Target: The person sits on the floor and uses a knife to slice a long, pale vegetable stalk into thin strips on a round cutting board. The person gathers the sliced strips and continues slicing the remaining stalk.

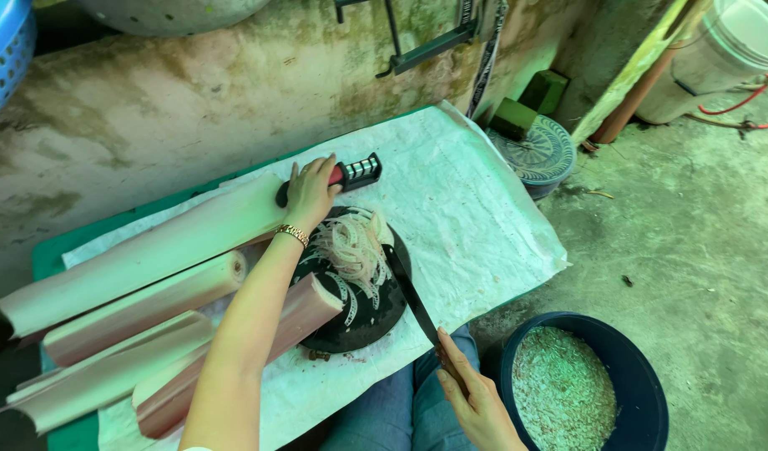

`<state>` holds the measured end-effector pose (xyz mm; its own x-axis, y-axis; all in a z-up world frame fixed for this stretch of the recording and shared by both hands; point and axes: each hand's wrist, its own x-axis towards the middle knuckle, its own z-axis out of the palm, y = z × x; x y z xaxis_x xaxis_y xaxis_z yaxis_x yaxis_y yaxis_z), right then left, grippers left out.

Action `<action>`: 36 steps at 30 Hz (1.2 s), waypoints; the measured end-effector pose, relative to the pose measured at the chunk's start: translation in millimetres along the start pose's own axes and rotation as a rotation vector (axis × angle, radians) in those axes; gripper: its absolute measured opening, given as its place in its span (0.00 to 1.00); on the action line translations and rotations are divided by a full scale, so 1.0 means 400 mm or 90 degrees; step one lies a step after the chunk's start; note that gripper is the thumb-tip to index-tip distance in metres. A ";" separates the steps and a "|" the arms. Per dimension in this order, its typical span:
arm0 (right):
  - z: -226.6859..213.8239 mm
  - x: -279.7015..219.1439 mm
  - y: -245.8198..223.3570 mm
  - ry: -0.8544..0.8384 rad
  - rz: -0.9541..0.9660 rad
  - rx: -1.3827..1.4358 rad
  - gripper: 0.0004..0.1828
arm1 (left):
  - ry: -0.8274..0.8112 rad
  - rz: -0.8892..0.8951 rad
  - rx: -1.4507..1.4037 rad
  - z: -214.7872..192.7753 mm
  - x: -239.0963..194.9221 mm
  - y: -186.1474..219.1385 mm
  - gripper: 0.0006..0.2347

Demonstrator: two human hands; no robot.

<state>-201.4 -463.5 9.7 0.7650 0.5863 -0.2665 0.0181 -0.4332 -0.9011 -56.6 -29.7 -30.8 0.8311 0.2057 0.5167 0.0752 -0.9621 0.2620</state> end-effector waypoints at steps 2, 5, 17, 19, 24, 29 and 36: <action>0.021 0.011 0.001 -0.001 -0.127 -0.003 0.34 | 0.011 0.031 -0.027 -0.078 -0.037 0.050 0.24; 0.047 0.014 0.017 -0.057 -0.043 -0.007 0.34 | 0.021 0.044 -0.151 -0.218 -0.158 0.115 0.18; -0.026 -0.027 0.044 -0.196 -0.001 -0.092 0.37 | 0.093 -0.242 -0.196 -0.484 -0.568 0.213 0.07; -0.030 -0.032 0.021 -0.220 0.037 -0.106 0.36 | 0.088 -0.235 -0.203 -0.468 -0.577 0.205 0.06; -0.009 -0.014 -0.051 -0.183 0.111 -0.121 0.35 | 0.053 -0.156 -0.191 -0.388 -0.558 0.225 0.07; 0.010 -0.008 -0.094 -0.073 -0.046 -0.107 0.32 | 0.027 -0.132 -0.127 -0.340 -0.544 0.255 0.10; -0.003 -0.048 -0.075 -0.164 0.042 -0.144 0.37 | 0.060 -0.157 -0.146 -0.365 -0.564 0.240 0.11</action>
<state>-215.8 -462.5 42.2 0.5824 0.6925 -0.4258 0.1378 -0.6003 -0.7878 -317.3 -142.5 -3.1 0.7477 0.4527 0.4857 0.1327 -0.8186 0.5588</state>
